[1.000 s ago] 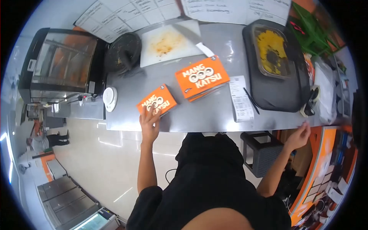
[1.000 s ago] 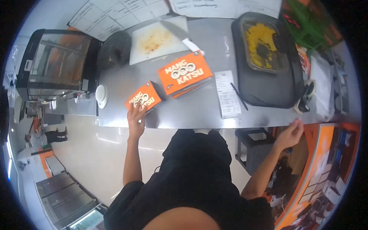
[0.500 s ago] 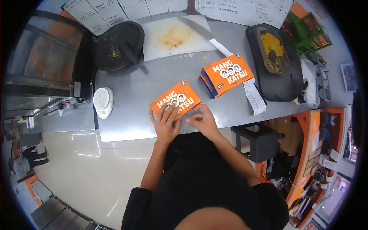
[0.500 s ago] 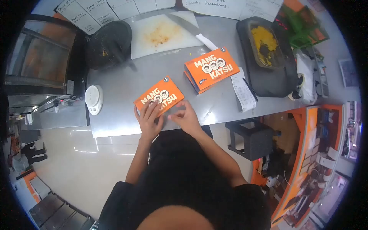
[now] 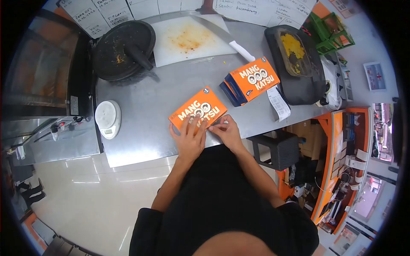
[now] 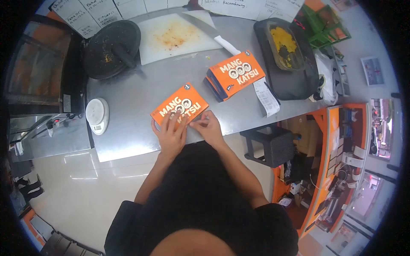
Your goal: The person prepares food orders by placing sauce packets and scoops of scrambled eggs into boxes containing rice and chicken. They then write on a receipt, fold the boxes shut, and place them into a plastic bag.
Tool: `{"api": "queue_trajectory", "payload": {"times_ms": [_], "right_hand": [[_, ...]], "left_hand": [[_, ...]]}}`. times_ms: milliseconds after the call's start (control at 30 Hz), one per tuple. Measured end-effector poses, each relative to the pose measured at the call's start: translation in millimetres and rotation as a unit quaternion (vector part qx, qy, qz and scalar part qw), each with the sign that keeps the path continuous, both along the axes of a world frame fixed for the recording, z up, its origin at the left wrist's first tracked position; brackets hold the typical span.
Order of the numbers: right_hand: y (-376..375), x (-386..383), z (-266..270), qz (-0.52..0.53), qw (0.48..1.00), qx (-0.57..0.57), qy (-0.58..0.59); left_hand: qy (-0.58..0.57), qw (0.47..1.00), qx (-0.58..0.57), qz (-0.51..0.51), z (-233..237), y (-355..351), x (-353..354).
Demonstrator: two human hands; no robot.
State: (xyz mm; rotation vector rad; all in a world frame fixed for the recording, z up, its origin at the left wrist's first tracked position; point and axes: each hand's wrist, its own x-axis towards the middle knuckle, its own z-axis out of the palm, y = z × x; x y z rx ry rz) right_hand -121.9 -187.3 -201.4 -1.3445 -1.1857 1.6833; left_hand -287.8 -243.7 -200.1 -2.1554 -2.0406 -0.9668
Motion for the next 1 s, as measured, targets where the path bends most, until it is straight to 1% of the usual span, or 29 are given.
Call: {"api": "queue_trajectory", "payload": {"times_ms": [33,100,133,167,200,233,267,300,333,400,433,467,500,533,600,633,667,733,767,800,833,867,933,1000], "right_hand": [[0.5,1.8,-7.3,0.0,1.0,-0.001,-0.001],[3.5,1.8,-18.1,0.005,0.997,0.067,-0.042],[3.7,5.2,-21.9,0.001,0.997,0.067,-0.042],[6.8,6.5,-13.2,0.037,0.964,0.174,-0.198],[8.9,9.3,-8.0,0.069,0.894,0.272,-0.348],[8.5,7.0,-10.0,0.058,0.894,0.27,-0.354],[6.9,0.3,-14.9,0.059,0.875,0.285,-0.386],[7.0,-4.6,-14.9,0.059,0.855,0.299,-0.419],[5.6,-4.0,-11.4,0.057,0.859,0.293,-0.417],[3.0,2.2,-12.8,0.083,0.858,0.323,-0.39],[2.1,6.2,-11.8,0.069,0.856,0.323,-0.397],[3.3,9.3,-8.3,0.093,0.864,0.317,-0.381],[5.6,12.8,-5.9,0.117,0.87,0.313,-0.363],[8.3,18.3,-10.1,0.105,0.868,0.315,-0.368],[7.4,33.9,-18.5,0.128,0.902,0.314,-0.268],[6.5,44.7,-17.6,0.154,0.901,0.306,-0.265],[8.0,53.5,-6.9,0.168,0.903,0.304,-0.254],[9.2,74.5,1.8,0.157,0.92,0.282,-0.222],[8.8,87.9,14.8,0.137,0.921,0.283,-0.231],[10.3,102.4,34.3,0.109,0.933,0.283,-0.194],[16.1,120.0,50.3,0.083,0.942,0.287,-0.155],[22.6,141.1,61.4,0.069,0.94,0.292,-0.159],[28.4,188.8,74.8,-0.055,0.944,0.297,-0.135],[45.5,252.4,77.7,-0.15,0.911,0.331,-0.196]], "left_hand": [[0.002,1.0,-0.004,0.0,-0.1,-0.4,-0.3],[0.005,1.0,-0.008,-0.004,-1.4,-1.6,-1.5],[0.01,1.0,-0.009,-0.008,-2.2,-0.9,-1.7],[0.009,1.0,-0.008,-0.012,-2.9,-0.2,-1.6],[0.013,1.0,-0.006,-0.008,-4.3,-0.6,-2.4],[0.016,1.0,-0.004,-0.009,-5.0,0.4,-3.6],[0.013,1.0,0.001,-0.025,-2.3,2.4,-2.7],[0.013,1.0,0.004,-0.007,3.4,5.3,-1.1],[0.013,1.0,0.009,0.01,8.2,10.0,0.0],[0.018,1.0,0.021,-0.009,8.1,20.0,2.1],[0.007,1.0,0.003,-0.008,4.6,23.5,3.6],[-0.001,1.0,-0.014,-0.005,2.8,27.2,3.9],[0.017,0.995,-0.096,-0.008,13.8,29.8,1.8],[0.017,0.996,-0.089,-0.019,25.4,35.3,1.5],[0.126,0.982,-0.131,0.057,50.8,44.2,5.5],[0.134,0.979,-0.143,0.053,42.8,46.9,2.1],[0.133,0.982,-0.13,0.033,42.7,50.8,0.1],[0.081,0.973,-0.212,0.031,48.2,57.8,-2.1],[0.039,0.975,-0.219,0.017,53.4,58.8,-7.4],[-0.001,0.974,-0.226,0.006,63.2,60.6,-11.0],[-0.014,0.98,-0.197,0.017,80.7,60.2,-5.3],[-0.028,0.985,-0.169,0.029,101.9,61.5,1.8],[-0.058,0.992,-0.109,-0.025,141.8,77.6,13.9],[0.035,0.996,-0.079,-0.006,169.2,92.8,35.1]]}}
